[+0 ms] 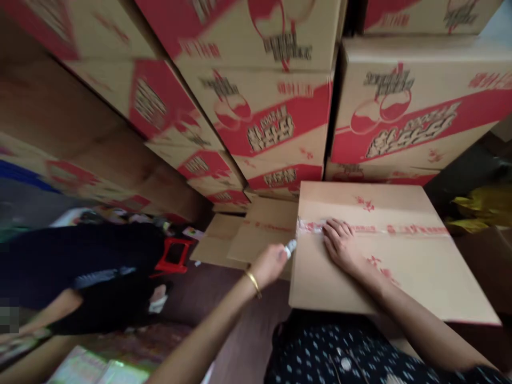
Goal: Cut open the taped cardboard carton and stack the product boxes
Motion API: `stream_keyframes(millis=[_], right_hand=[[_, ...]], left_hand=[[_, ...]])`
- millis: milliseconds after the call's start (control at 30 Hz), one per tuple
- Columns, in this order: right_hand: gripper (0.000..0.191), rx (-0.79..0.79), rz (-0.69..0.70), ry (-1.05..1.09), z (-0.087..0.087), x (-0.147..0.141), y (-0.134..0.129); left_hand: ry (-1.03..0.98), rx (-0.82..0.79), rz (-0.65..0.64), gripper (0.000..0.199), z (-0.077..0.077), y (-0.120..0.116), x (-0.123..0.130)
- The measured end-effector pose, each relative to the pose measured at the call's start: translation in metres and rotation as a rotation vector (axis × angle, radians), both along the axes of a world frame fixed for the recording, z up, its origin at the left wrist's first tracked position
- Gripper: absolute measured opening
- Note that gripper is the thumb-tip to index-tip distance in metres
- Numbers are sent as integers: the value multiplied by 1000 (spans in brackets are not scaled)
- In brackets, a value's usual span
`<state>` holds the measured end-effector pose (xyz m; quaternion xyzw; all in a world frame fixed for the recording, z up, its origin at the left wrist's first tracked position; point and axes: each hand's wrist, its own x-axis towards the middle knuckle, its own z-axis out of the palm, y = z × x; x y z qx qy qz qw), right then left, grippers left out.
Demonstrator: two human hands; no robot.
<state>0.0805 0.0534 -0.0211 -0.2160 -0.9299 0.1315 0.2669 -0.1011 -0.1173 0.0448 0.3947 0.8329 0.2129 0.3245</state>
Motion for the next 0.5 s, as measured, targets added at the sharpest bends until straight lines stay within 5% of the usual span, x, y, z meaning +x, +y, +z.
stream_keyframes(millis=[133,233,333,400,500], right_hand=[[31,9,56,218,-7,3,0],[28,-225,154,296,1,6,-10],[39,-690,159,284,14,-1,-35],[61,-1082,153,260,18,-12,-53],[88,-1580,154,281,19,-30,-70]], left_hand=[[-53,36,91,39,-9,-21,-2],[-141,197,332,50,1,-16,-4],[-527,345,523,66,10,4,19],[-738,366,505,75,7,23,44],[-769,336,437,84,-7,47,76]])
